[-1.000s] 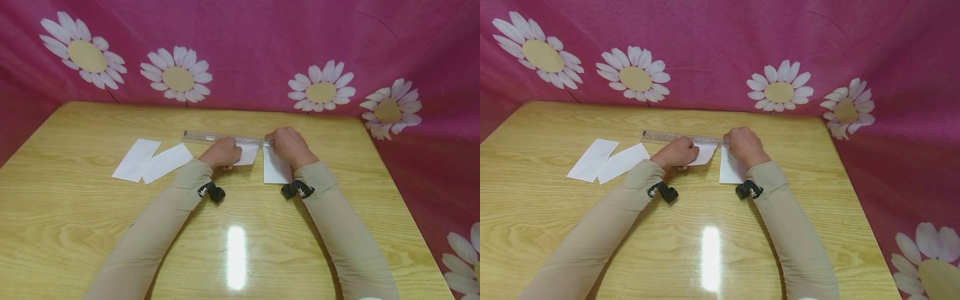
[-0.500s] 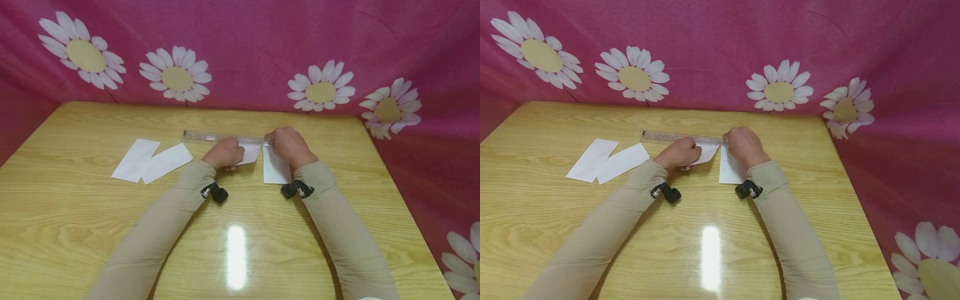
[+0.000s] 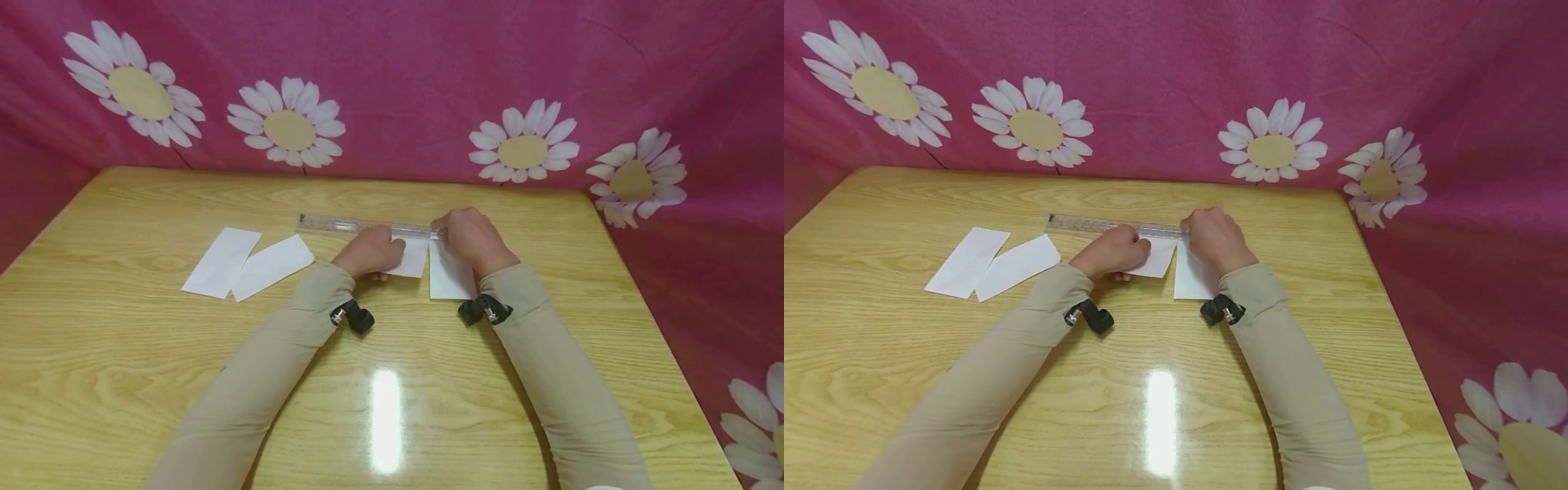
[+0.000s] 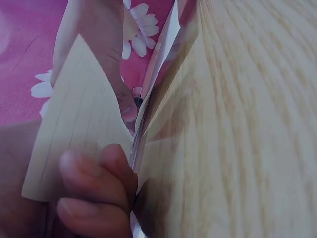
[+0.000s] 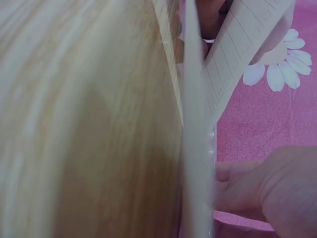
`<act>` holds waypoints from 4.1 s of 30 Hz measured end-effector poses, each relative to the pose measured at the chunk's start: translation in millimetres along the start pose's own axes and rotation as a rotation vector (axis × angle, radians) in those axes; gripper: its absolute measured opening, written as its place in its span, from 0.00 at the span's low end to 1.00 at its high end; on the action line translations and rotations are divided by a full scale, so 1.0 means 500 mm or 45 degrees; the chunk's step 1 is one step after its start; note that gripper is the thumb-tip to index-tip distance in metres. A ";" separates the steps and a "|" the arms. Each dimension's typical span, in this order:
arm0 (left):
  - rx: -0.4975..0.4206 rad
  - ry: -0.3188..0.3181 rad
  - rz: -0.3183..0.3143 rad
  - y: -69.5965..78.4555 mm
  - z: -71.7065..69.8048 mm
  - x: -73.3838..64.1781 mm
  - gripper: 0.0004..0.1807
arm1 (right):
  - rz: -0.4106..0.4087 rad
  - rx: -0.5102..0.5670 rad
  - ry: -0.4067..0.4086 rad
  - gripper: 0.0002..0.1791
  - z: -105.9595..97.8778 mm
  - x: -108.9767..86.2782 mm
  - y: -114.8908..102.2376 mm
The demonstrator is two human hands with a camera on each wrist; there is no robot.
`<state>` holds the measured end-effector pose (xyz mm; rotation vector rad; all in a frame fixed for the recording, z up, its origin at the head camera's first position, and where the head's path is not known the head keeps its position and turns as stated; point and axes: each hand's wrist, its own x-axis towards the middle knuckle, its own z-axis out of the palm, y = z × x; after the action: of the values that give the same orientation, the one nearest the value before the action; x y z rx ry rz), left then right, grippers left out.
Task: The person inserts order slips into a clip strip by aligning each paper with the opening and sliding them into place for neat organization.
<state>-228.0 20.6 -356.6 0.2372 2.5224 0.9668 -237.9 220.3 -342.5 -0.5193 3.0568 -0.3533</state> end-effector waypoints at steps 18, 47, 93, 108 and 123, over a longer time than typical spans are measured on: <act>0.023 0.012 0.069 -0.015 -0.004 0.007 0.26 | -0.014 -0.012 0.006 0.21 -0.002 -0.001 -0.001; 0.155 0.046 0.126 -0.011 0.009 0.009 0.27 | -0.020 -0.038 0.007 0.19 -0.001 0.001 -0.001; 0.359 0.241 0.203 -0.120 -0.138 -0.108 0.24 | -0.039 -0.035 0.016 0.20 0.004 -0.008 0.003; 0.273 0.218 0.158 -0.147 -0.178 -0.126 0.21 | 0.031 -0.010 -0.058 0.19 0.003 -0.004 0.002; 0.294 0.260 0.143 -0.174 -0.231 -0.124 0.19 | 0.064 0.000 -0.082 0.20 -0.002 -0.003 -0.001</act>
<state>-225.0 -131.8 -317.4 0.3692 2.8376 0.7725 -236.5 220.7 -341.5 -0.4439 3.0018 -0.3279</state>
